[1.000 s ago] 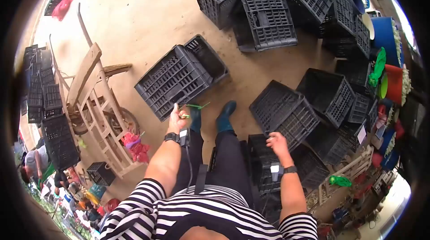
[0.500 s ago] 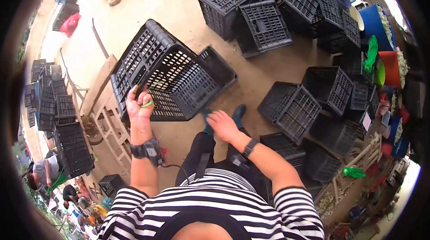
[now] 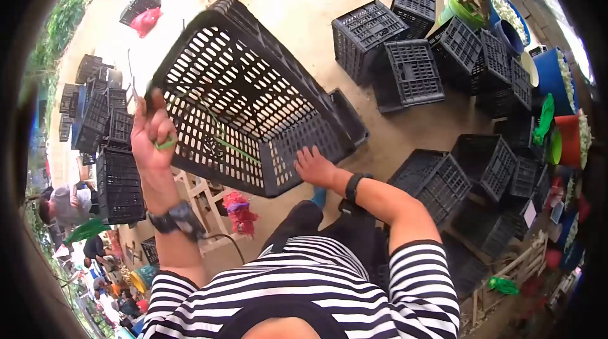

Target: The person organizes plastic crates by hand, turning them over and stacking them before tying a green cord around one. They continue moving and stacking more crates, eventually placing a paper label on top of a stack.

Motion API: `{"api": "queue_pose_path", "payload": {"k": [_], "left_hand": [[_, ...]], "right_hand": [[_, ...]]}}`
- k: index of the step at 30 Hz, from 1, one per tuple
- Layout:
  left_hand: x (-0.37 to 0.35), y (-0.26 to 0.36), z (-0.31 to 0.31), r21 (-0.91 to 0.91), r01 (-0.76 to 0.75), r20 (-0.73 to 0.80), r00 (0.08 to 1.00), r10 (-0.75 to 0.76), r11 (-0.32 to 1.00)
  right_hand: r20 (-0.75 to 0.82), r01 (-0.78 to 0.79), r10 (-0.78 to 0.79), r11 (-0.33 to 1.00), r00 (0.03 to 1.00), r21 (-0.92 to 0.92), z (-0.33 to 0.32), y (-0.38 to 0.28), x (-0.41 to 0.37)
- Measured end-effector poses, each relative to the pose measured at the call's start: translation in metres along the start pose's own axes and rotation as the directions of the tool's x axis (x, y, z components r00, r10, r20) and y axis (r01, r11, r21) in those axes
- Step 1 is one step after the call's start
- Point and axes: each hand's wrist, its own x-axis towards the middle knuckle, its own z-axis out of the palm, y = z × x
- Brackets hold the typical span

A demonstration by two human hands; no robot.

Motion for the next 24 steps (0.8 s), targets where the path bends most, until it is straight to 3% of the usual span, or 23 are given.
{"api": "queue_pose_path", "payload": {"k": [1, 3, 4, 5, 6, 7, 8, 11, 13, 17, 19, 21, 23, 24], "left_hand": [[0.007, 0.003, -0.018, -0.021, -0.008, 0.027, 1.0, 0.008, 1.0], [0.005, -0.009, -0.018, 0.177, -0.068, -0.057, 0.995, 0.079, 0.982], [0.004, -0.018, -0.025, 0.232, -0.056, -0.071, 0.995, 0.074, 0.971], [0.002, -0.028, -0.036, 0.287, -0.04, -0.094, 0.993, 0.07, 0.957], [-0.001, -0.038, -0.051, 0.325, -0.004, -0.204, 0.976, 0.074, 0.946], [-0.005, -0.046, -0.067, 0.341, 0.009, -0.232, 0.97, 0.074, 0.94], [-0.012, -0.051, -0.078, 0.362, 0.033, -0.326, 0.941, 0.093, 0.932], [-0.04, -0.054, -0.11, 0.45, 0.089, -0.468, 0.871, 0.149, 0.889], [-0.064, -0.051, -0.142, 0.493, 0.162, -0.543, 0.825, 0.157, 0.855], [-0.09, -0.069, -0.196, 0.418, 0.222, -0.663, 0.738, 0.129, 0.881], [-0.096, -0.082, -0.207, 0.384, 0.343, -0.75, 0.657, 0.073, 0.857], [-0.101, -0.094, -0.221, 0.347, 0.371, -0.763, 0.646, 0.029, 0.861], [-0.1, -0.107, -0.233, 0.332, 0.507, -0.764, 0.639, -0.089, 0.795], [-0.098, -0.116, -0.24, 0.328, 0.505, -0.765, 0.638, -0.088, 0.798]], "right_hand": [[0.024, 0.009, -0.009, 1.0, 1.0, -0.003, -0.019, -0.004, -0.005], [0.258, -0.039, -0.01, 0.982, 0.966, 0.185, -0.052, -0.006, -0.005], [0.081, -0.027, 0.013, 0.984, 0.997, 0.176, -0.063, 0.002, 0.001], [0.054, -0.03, 0.017, 0.967, 0.998, 0.254, -0.067, 0.017, 0.015], [0.153, -0.08, 0.022, 0.92, 0.988, 0.384, -0.06, 0.033, 0.026], [0.406, -0.192, -0.002, 0.878, 0.914, 0.438, -0.051, 0.048, 0.041], [0.547, -0.311, 0.023, 0.842, 0.837, 0.44, -0.035, 0.061, 0.049], [0.569, -0.483, 0.162, 0.736, 0.806, 0.475, 0.022, 0.084, 0.031], [0.725, -0.538, 0.074, 0.723, 0.685, 0.434, 0.011, 0.081, 0.03], [0.687, -0.497, 0.076, 0.748, 0.722, 0.439, 0.014, 0.08, 0.005], [0.715, -0.497, 0.068, 0.764, 0.696, 0.412, 0.009, 0.079, -0.004], [0.686, -0.525, 0.088, 0.716, 0.723, 0.461, -0.016, 0.079, -0.016], [0.668, -0.591, 0.166, 0.647, 0.726, 0.481, -0.054, 0.082, -0.032], [0.703, -0.662, 0.216, 0.595, 0.678, 0.456, -0.077, 0.084, -0.039]]}}
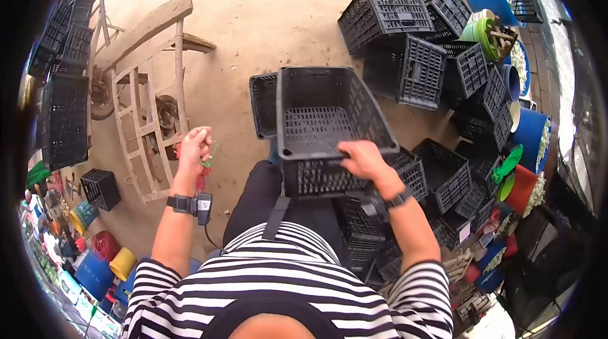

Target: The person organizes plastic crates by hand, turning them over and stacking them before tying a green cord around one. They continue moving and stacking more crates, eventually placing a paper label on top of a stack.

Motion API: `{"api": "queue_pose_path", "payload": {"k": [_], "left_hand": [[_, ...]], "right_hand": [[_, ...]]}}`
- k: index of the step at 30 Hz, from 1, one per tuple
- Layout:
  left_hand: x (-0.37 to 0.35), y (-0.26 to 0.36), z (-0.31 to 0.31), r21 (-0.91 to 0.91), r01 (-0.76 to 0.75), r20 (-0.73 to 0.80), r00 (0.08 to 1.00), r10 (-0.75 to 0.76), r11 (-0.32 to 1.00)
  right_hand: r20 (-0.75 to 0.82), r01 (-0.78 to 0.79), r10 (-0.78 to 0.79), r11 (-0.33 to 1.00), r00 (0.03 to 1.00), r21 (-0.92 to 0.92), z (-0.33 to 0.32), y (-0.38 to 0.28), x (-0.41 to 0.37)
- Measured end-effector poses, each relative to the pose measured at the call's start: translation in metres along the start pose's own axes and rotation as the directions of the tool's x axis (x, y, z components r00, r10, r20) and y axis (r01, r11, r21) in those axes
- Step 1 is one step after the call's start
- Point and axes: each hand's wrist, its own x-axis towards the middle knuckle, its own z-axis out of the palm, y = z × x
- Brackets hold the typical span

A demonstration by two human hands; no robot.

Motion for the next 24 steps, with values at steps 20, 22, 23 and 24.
{"api": "queue_pose_path", "payload": {"k": [20, 22, 23, 24], "left_hand": [[0.238, -0.226, 0.028, 0.845, 0.173, -0.183, 0.983, -0.031, 0.506], [0.269, -0.24, 0.023, 0.862, 0.169, -0.215, 0.976, 0.043, 0.478], [0.284, -0.246, 0.019, 0.854, 0.187, -0.239, 0.97, 0.046, 0.486], [0.299, -0.251, 0.016, 0.858, 0.187, -0.245, 0.968, 0.061, 0.479]], "right_hand": [[-0.173, -0.504, 0.753, 0.574, 0.635, 0.645, 0.051, 0.053, -0.127], [-0.207, -0.494, 0.758, 0.58, 0.619, 0.648, 0.054, 0.064, -0.132], [-0.216, -0.482, 0.76, 0.577, 0.613, 0.659, 0.058, 0.072, -0.139], [-0.236, -0.47, 0.781, 0.555, 0.578, 0.686, 0.063, 0.081, -0.147]]}}
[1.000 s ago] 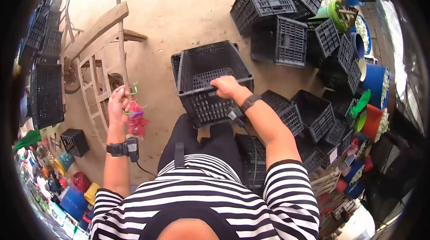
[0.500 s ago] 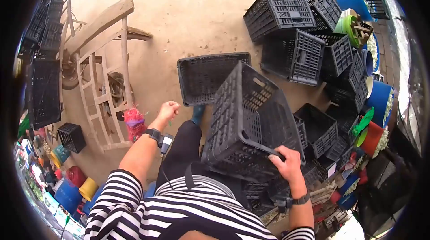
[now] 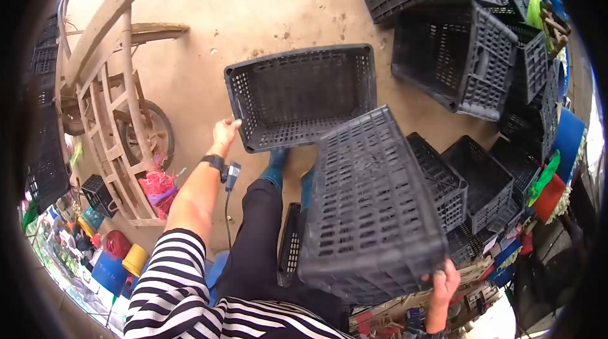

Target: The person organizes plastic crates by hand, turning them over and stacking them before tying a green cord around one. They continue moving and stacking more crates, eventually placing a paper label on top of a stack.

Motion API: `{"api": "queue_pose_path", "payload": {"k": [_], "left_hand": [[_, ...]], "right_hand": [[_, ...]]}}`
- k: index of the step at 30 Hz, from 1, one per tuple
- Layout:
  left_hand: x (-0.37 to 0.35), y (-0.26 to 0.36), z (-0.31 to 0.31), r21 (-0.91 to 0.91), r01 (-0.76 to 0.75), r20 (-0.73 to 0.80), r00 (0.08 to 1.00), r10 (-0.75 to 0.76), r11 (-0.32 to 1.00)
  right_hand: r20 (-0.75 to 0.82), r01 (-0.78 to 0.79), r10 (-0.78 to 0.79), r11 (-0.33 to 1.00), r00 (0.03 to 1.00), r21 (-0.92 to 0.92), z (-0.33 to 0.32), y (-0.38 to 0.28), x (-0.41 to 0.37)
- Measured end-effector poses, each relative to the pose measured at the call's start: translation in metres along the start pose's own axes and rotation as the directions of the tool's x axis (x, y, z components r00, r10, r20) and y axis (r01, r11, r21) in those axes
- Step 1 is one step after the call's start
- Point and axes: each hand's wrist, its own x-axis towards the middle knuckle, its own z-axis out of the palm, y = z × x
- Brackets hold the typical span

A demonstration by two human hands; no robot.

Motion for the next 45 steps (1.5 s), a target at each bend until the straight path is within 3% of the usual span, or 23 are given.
{"api": "queue_pose_path", "payload": {"k": [1, 3, 4, 5, 6, 7, 8, 9, 11, 13, 15, 17, 19, 23, 25, 26, 29, 31, 33, 35, 41, 43, 45], "left_hand": [[0.015, -0.001, 0.004, -0.031, 0.022, 0.048, 0.999, -0.02, 0.999], [0.05, -0.012, 0.017, -0.039, -0.032, 0.111, 0.993, 0.036, 0.999], [0.054, -0.007, 0.018, -0.236, -0.024, 0.223, 0.972, 0.078, 0.971], [0.061, -0.001, 0.019, -0.233, -0.022, 0.224, 0.972, 0.075, 0.972], [0.067, 0.003, 0.021, -0.174, 0.063, 0.282, 0.959, -0.012, 0.983], [0.068, 0.007, 0.023, -0.11, 0.145, 0.336, 0.937, -0.1, 0.983], [0.067, 0.007, 0.019, -0.124, 0.066, 0.351, 0.936, -0.019, 0.99], [0.07, -0.002, 0.026, -0.277, -0.013, 0.298, 0.949, 0.099, 0.961], [0.065, -0.006, 0.027, -0.268, -0.051, 0.269, 0.955, 0.126, 0.962], [0.048, 0.004, 0.023, -0.311, -0.042, 0.244, 0.962, 0.123, 0.949], [0.022, 0.022, 0.006, -0.349, -0.034, 0.211, 0.971, 0.114, 0.937], [-0.011, 0.047, -0.018, -0.285, -0.086, 0.14, 0.982, 0.13, 0.955], [-0.01, 0.037, -0.04, -0.284, -0.152, 0.089, 0.979, 0.184, 0.947], [0.024, 0.018, -0.108, -0.06, -0.183, -0.01, 0.983, 0.182, 0.981], [0.025, 0.031, -0.133, 0.123, -0.139, -0.175, 0.972, 0.159, 0.983], [0.022, 0.039, -0.137, 0.295, -0.065, -0.313, 0.936, 0.161, 0.953], [0.034, 0.031, -0.125, 0.263, -0.19, -0.547, 0.778, 0.308, 0.946], [0.028, 0.036, -0.103, 0.109, -0.353, -0.412, 0.835, 0.365, 0.929], [0.003, 0.059, -0.065, 0.136, -0.503, -0.193, 0.832, 0.521, 0.854], [-0.004, 0.081, -0.008, -0.186, -0.314, 0.018, 0.946, 0.323, 0.931], [-0.005, 0.134, 0.125, -0.053, -0.356, -0.013, 0.934, 0.356, 0.933], [-0.007, 0.142, 0.142, -0.012, -0.346, 0.018, 0.938, 0.346, 0.938], [-0.01, 0.147, 0.141, 0.129, -0.481, 0.088, 0.876, 0.474, 0.867]], "right_hand": [[-0.045, -0.01, 0.012, 0.999, 0.999, 0.035, -0.005, 0.015, 0.001], [-0.361, 0.007, 0.042, 0.991, 0.932, 0.135, -0.019, 0.08, -0.013], [-0.108, 0.044, -0.072, 0.97, 0.992, -0.24, -0.056, 0.107, -0.016], [0.099, 0.287, -0.305, 0.669, 0.947, -0.686, -0.059, 0.097, -0.011], [-0.064, 0.143, -0.175, 0.93, 0.982, -0.34, -0.049, 0.087, -0.006], [-0.161, -0.003, 0.016, 0.996, 0.987, 0.084, -0.036, 0.076, -0.002], [-0.124, -0.031, 0.059, 0.976, 0.991, 0.216, -0.027, 0.062, 0.003], [-0.126, -0.038, 0.064, 0.979, 0.99, 0.202, -0.027, 0.06, 0.004], [-0.159, 0.0, 0.027, 0.986, 0.987, 0.168, -0.028, 0.061, 0.003], [-0.022, -0.059, 0.07, 0.941, 0.997, 0.334, -0.036, 0.063, -0.001], [0.046, -0.128, 0.12, 0.96, 0.992, 0.248, -0.035, 0.037, -0.002], [-0.177, 0.129, -0.162, 0.974, 0.971, -0.185, -0.061, 0.098, -0.023], [0.025, -0.017, 0.012, 0.981, 1.0, 0.191, -0.036, 0.021, -0.012], [0.022, -0.01, 0.007, 0.985, 1.0, 0.17, -0.042, 0.003, -0.015], [0.014, -0.001, -0.002, 0.986, 1.0, 0.168, -0.034, 0.004, -0.01], [-0.002, 0.007, -0.007, 0.982, 1.0, 0.191, -0.024, 0.005, -0.007], [0.006, 0.009, -0.01, 0.976, 1.0, 0.22, -0.008, 0.017, 0.001], [-0.016, 0.017, -0.013, 0.965, 1.0, 0.263, 0.006, 0.02, 0.008], [0.003, -0.002, 0.001, 0.958, 1.0, 0.286, 0.013, 0.029, 0.014], [0.032, -0.045, 0.038, 0.963, 0.999, 0.264, 0.017, 0.037, 0.018], [0.072, -0.086, 0.074, 0.978, 0.995, 0.192, 0.026, 0.06, 0.034], [0.096, -0.078, 0.064, 0.986, 0.993, 0.144, 0.027, 0.06, 0.038], [0.096, -0.09, 0.075, 0.983, 0.993, 0.161, 0.027, 0.069, 0.037]]}}
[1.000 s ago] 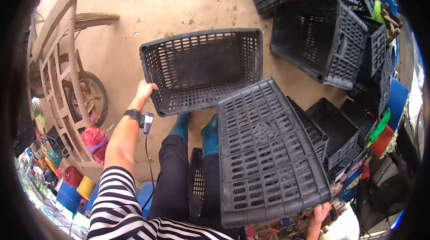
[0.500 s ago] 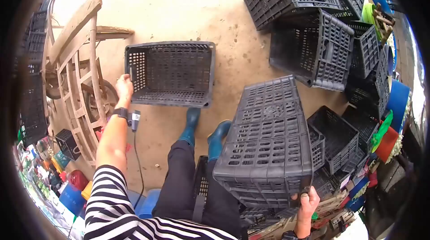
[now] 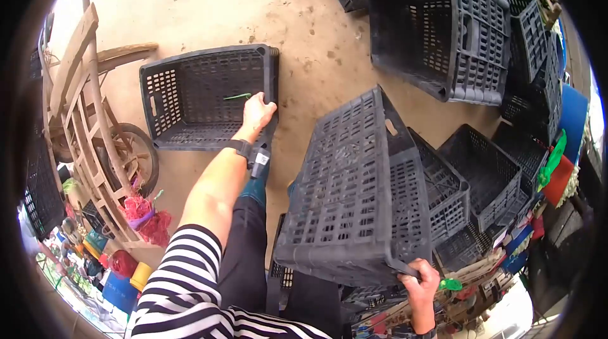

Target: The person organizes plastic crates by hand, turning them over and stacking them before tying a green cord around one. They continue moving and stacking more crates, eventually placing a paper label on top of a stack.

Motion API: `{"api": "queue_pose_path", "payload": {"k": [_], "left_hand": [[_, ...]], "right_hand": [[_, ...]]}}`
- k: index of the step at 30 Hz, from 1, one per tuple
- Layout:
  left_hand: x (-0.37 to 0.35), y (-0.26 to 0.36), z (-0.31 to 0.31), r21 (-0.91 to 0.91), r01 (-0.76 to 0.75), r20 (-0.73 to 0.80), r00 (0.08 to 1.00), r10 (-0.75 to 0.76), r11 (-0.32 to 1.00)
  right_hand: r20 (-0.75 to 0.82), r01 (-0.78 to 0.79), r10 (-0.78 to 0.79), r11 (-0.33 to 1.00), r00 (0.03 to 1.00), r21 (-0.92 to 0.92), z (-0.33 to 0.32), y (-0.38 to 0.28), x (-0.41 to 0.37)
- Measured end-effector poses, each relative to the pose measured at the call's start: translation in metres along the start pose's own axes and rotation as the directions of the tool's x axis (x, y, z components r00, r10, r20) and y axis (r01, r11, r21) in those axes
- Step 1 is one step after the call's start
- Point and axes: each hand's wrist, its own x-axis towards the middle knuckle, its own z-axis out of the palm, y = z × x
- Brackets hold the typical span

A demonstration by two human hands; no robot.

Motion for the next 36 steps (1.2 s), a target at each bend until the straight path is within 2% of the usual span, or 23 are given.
{"api": "queue_pose_path", "payload": {"k": [2, 4, 6, 8, 10, 14, 17, 19, 20, 21, 24, 25, 26, 27, 28, 29, 30, 31, 32, 33, 34, 35, 36], "left_hand": [[-0.014, 0.0, -0.028, -0.021, -0.045, 0.004, 0.999, 0.045, 0.999], [-0.043, 0.004, -0.09, -0.201, 0.002, 0.01, 1.0, 0.0, 0.98], [-0.071, -0.01, -0.154, -0.344, 0.06, 0.004, 0.998, -0.062, 0.937], [-0.081, -0.059, -0.203, -0.523, 0.01, -0.007, 1.0, -0.016, 0.853], [-0.099, -0.068, -0.263, -0.55, 0.108, 0.036, 0.994, -0.106, 0.828], [-0.137, -0.059, -0.347, -0.613, 0.136, 0.005, 0.986, -0.169, 0.778], [-0.148, -0.057, -0.365, -0.615, 0.156, 0.052, 0.986, -0.158, 0.773], [-0.133, -0.1, -0.358, -0.618, 0.172, 0.121, 0.985, -0.124, 0.767], [-0.129, -0.103, -0.351, -0.627, 0.205, 0.103, 0.978, -0.181, 0.751], [-0.124, -0.118, -0.344, -0.755, 0.238, 0.064, 0.954, -0.292, 0.611], [-0.129, -0.106, -0.351, -0.75, 0.156, -0.016, 0.967, -0.253, 0.643], [-0.126, -0.128, -0.354, -0.693, 0.071, -0.044, 0.989, -0.14, 0.717], [-0.129, -0.134, -0.356, -0.705, 0.049, -0.056, 0.991, -0.125, 0.708], [-0.121, -0.164, -0.354, -0.676, 0.073, -0.076, 0.983, -0.167, 0.734], [-0.113, -0.193, -0.356, -0.585, 0.081, -0.123, 0.975, -0.187, 0.807], [-0.106, -0.214, -0.356, -0.53, 0.003, -0.173, 0.979, -0.111, 0.848], [-0.107, -0.214, -0.365, -0.429, 0.101, -0.147, 0.973, -0.18, 0.898], [-0.103, -0.231, -0.364, -0.494, 0.019, -0.188, 0.974, -0.128, 0.869], [-0.103, -0.23, -0.369, -0.579, 0.082, -0.138, 0.971, -0.197, 0.811], [-0.103, -0.224, -0.368, -0.713, 0.047, -0.242, 0.92, -0.309, 0.699], [-0.106, -0.218, -0.368, -0.804, -0.025, -0.304, 0.876, -0.375, 0.594], [-0.105, -0.224, -0.366, -0.813, -0.062, -0.349, 0.848, -0.4, 0.578], [-0.102, -0.232, -0.365, -0.82, -0.101, -0.394, 0.813, -0.427, 0.564]], "right_hand": [[0.055, 0.103, -0.096, 0.985, 0.994, -0.14, 0.002, -0.001, 0.004], [0.052, 0.13, -0.126, 0.988, 0.991, -0.081, 0.006, 0.005, 0.007], [0.007, 0.096, -0.096, 0.986, 0.995, -0.138, 0.008, 0.014, 0.009], [0.054, 0.004, -0.003, 1.0, 0.999, -0.019, 0.019, 0.011, 0.02], [0.024, 0.069, -0.07, 0.996, 0.997, 0.061, 0.036, 0.011, 0.031], [0.024, 0.084, -0.086, 0.995, 0.996, 0.048, 0.064, -0.027, 0.034], [0.072, 0.042, -0.053, 0.987, 0.996, 0.153, 0.073, -0.068, 0.038], [0.091, 0.021, -0.035, 0.987, 0.995, 0.158, 0.08, -0.078, 0.045], [0.098, -0.004, -0.012, 0.987, 0.995, 0.163, 0.082, -0.08, 0.053], [0.099, 0.012, -0.032, 0.982, 0.995, 0.19, 0.086, -0.084, 0.061], [0.106, 0.05, -0.075, 0.974, 0.992, 0.221, 0.099, -0.075, 0.109], [0.141, 0.021, -0.064, 0.957, 0.988, 0.288, 0.106, -0.074, 0.125], [0.125, -0.078, 0.036, 0.933, 0.991, 0.352, 0.116, -0.062, 0.14], [0.115, -0.046, 0.002, 0.924, 0.993, 0.379, 0.125, -0.049, 0.153], [0.085, -0.007, -0.012, 0.977, 0.996, 0.212, 0.131, -0.035, 0.167], [-0.006, 0.02, -0.019, 0.982, 1.0, 0.189, 0.134, -0.034, 0.175], [-0.094, 0.039, -0.024, 0.986, 0.995, 0.161, 0.135, -0.033, 0.178], [-0.137, 0.083, -0.072, 0.994, 0.988, 0.074, 0.133, -0.03, 0.176], [-0.172, 0.122, -0.123, 0.992, 0.977, -0.016, 0.133, -0.024, 0.174], [-0.131, 0.191, -0.206, 0.975, 0.97, -0.113, 0.127, -0.026, 0.167], [0.004, 0.043, -0.044, 0.939, 0.999, -0.34, 0.116, -0.027, 0.158], [0.023, 0.144, -0.149, 0.891, 0.989, -0.431, 0.112, -0.018, 0.148], [0.132, 0.201, -0.154, 0.821, 0.979, -0.534, 0.102, -0.027, 0.135]]}}
